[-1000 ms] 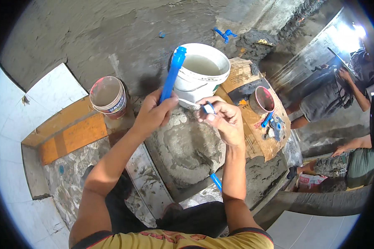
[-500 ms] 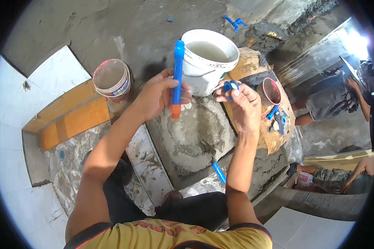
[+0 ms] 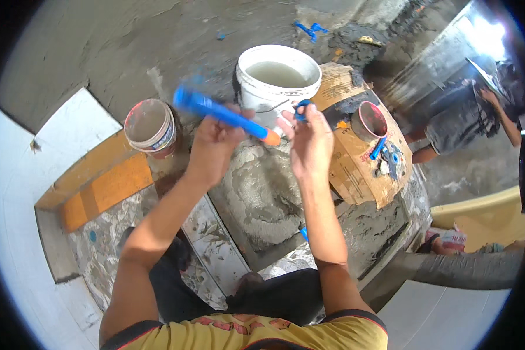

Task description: The person applies white sealant tape to the end of a blue plastic pipe and a blue plastic valve, then attempts to screw the pipe into a wall fitting by hand.

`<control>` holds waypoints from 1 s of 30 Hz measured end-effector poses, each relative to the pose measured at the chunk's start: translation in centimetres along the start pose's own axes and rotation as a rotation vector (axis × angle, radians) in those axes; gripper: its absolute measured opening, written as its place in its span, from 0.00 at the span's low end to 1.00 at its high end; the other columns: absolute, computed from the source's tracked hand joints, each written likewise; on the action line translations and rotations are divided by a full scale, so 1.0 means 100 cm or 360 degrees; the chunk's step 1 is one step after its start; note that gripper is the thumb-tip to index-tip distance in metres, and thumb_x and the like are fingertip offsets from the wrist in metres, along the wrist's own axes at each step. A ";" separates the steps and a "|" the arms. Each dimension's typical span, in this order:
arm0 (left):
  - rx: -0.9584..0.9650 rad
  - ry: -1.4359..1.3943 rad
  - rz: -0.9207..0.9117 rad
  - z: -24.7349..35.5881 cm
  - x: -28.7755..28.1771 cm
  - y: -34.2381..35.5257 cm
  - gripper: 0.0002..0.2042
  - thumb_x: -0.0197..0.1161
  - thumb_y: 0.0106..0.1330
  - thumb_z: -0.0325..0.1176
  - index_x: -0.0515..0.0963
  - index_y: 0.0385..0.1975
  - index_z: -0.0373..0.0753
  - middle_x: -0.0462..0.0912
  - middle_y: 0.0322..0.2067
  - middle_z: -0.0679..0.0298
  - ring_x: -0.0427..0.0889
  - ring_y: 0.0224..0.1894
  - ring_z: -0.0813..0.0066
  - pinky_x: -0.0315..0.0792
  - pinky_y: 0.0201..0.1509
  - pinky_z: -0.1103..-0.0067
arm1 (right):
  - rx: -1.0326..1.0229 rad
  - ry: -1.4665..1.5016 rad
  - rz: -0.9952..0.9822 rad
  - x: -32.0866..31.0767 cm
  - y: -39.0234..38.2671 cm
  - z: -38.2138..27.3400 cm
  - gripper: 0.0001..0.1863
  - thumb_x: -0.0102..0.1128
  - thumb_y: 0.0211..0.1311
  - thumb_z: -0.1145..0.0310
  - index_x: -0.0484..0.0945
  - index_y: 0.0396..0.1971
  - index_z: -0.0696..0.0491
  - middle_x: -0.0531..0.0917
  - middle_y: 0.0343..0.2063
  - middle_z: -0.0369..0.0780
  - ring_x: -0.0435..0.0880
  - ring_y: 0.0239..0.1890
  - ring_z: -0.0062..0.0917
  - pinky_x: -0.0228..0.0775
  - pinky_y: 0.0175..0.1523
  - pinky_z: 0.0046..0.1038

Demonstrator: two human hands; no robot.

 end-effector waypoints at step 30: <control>-0.0948 -0.0521 -0.0387 -0.033 0.027 -0.022 0.23 0.53 0.77 0.51 0.68 0.62 0.43 0.74 0.36 0.67 0.72 0.31 0.82 0.66 0.30 0.84 | 0.0134 -0.0038 -0.0590 0.000 0.005 -0.016 0.13 0.57 0.63 0.69 0.77 0.38 0.66 0.83 0.43 0.53 0.86 0.42 0.41 0.80 0.50 0.41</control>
Point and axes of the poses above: each hand's wrist, its own y-axis towards the middle knuckle, its own x-axis out of the palm, z = x × y, the point moved 6 cm from there along y, towards the middle knuckle
